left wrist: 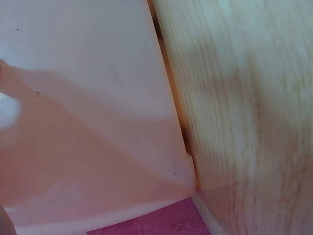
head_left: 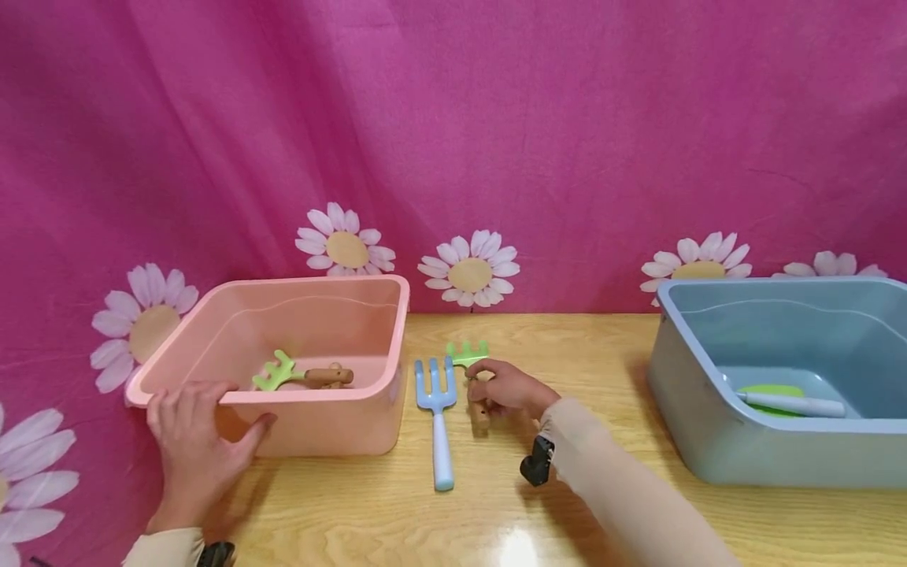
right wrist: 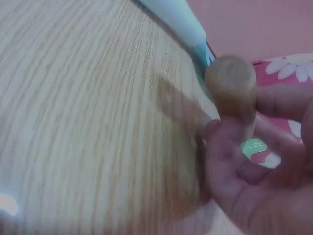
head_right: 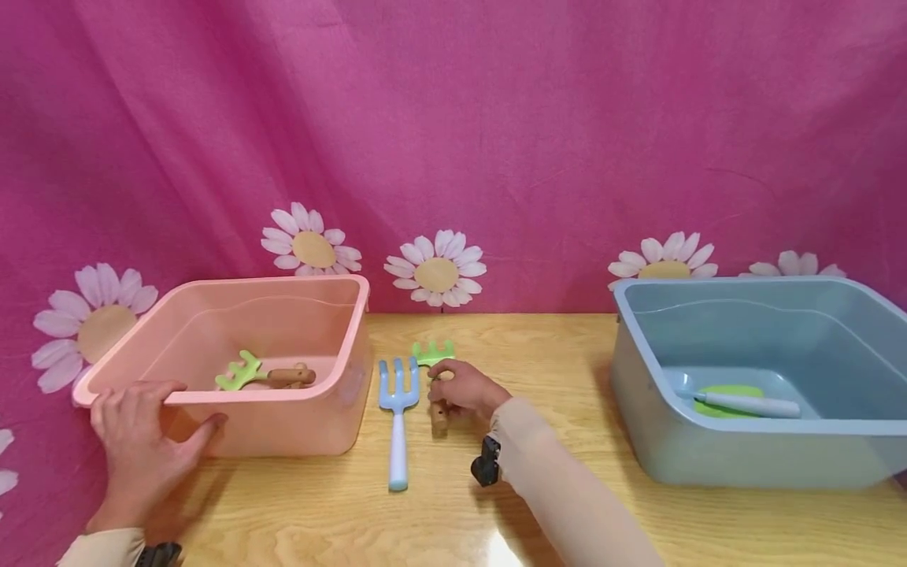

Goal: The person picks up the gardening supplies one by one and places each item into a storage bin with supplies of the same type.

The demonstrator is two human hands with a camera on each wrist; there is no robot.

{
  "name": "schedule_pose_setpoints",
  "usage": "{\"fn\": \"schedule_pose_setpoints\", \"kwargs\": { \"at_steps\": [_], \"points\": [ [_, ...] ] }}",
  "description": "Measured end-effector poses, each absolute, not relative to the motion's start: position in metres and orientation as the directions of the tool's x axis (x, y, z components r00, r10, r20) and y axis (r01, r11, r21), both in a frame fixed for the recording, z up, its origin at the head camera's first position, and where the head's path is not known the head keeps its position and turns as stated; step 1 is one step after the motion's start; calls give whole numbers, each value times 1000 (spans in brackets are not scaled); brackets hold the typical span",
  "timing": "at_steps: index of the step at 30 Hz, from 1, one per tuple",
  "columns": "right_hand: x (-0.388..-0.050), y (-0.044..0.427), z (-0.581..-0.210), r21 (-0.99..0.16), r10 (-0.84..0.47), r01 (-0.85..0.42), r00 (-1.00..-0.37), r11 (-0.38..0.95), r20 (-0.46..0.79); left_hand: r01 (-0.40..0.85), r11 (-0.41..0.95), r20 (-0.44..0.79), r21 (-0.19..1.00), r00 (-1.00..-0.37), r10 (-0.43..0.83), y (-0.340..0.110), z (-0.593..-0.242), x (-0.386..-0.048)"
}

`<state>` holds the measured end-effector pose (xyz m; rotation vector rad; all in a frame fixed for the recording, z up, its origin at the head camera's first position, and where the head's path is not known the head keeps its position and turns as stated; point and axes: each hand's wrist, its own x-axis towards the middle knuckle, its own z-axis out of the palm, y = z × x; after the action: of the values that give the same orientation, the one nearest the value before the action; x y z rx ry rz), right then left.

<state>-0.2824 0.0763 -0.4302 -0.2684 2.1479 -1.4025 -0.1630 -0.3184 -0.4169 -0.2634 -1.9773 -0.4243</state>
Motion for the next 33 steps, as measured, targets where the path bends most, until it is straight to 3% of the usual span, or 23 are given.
{"fn": "schedule_pose_setpoints", "kwargs": {
  "at_steps": [6, 14, 23, 33],
  "points": [
    [-284, 82, -429, -879, -473, 122, -804, 460, -359, 364, 913, 900, 181, -436, -5, -317, -415, -161],
    [-286, 93, -434, -923, -583, 162, -734, 348, -349, 379, 908, 898, 179, -441, 7, -316, -413, -162],
    [-291, 95, -434, -918, -601, 243, -697, 313, -390, 384, 905, 902, 184, -432, 0, -317, -416, -162],
    [-292, 98, -429, -913, -621, 239, -673, 331, -402, 382, 908, 909, 171, -416, 3, -318, -416, -163]
  ]
}}
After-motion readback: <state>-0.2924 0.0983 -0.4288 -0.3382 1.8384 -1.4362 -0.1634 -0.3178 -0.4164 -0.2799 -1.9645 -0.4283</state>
